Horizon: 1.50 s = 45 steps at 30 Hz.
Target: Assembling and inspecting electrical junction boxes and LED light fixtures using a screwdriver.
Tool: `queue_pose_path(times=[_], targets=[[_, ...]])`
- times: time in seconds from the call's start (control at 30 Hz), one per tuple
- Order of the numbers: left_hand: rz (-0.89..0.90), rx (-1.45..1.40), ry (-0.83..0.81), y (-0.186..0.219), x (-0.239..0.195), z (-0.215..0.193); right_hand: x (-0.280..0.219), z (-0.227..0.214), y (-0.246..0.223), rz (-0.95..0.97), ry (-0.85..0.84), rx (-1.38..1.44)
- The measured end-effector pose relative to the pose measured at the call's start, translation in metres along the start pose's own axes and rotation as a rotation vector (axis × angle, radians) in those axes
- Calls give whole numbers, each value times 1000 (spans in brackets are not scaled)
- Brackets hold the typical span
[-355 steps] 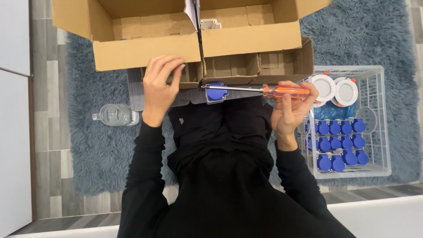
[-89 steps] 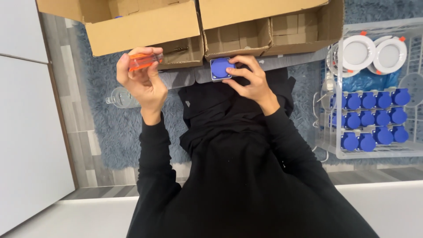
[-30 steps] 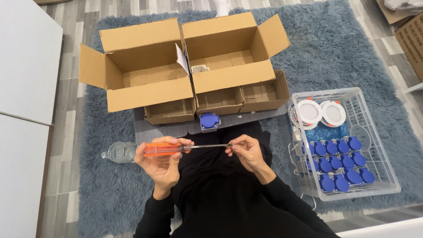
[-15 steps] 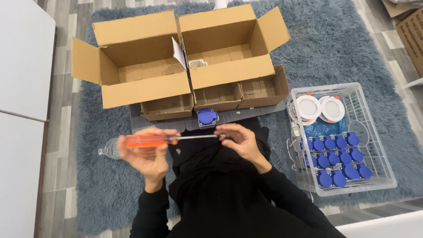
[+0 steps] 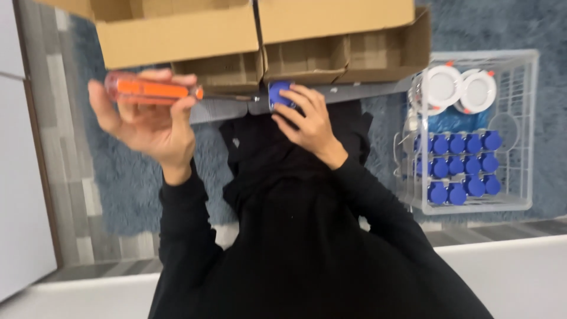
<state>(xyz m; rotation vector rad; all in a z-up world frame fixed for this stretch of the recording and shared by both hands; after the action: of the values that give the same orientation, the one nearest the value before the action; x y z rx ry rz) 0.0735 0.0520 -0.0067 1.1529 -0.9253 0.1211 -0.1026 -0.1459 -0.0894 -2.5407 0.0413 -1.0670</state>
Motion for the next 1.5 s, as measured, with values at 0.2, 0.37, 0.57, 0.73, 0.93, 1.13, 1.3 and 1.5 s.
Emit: queue_pose_path(times=[0.2,0.37,0.57,0.73,0.93,1.13,1.3,1.5], targets=[[-2,43,-64,2,11,17,-1,3,-6,-20,36,-9],[-46,47,-94,-8,17,26,4,4,-12,13,56,-6],[-47,32,-168,-18,24,37,4,4,-10,27,97,37],[-13,15,-204,-23,29,48,-4,6,-3,27,120,96],[-34,31,-324,-22,37,68,-8,6,-2,35,141,107],[-86,-3,-350,-11,62,91,-10,7,0,45,164,107],[-102,-120,-340,-5,72,103,-13,9,1,57,183,103],[-199,-171,-409,-7,66,103,-12,8,3,58,197,105]])
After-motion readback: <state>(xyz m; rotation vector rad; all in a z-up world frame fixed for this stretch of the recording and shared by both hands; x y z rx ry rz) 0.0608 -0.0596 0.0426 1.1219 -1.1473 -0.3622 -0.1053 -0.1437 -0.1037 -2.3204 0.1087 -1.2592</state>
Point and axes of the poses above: each hand's wrist, its own x-axis towards the middle knuckle, its own z-axis out of the palm, y = z × x, the point moved 7 cm from there along x, towards the middle knuckle, and after that the axes turned 2 degrees about -z, right-handed, at the moved point
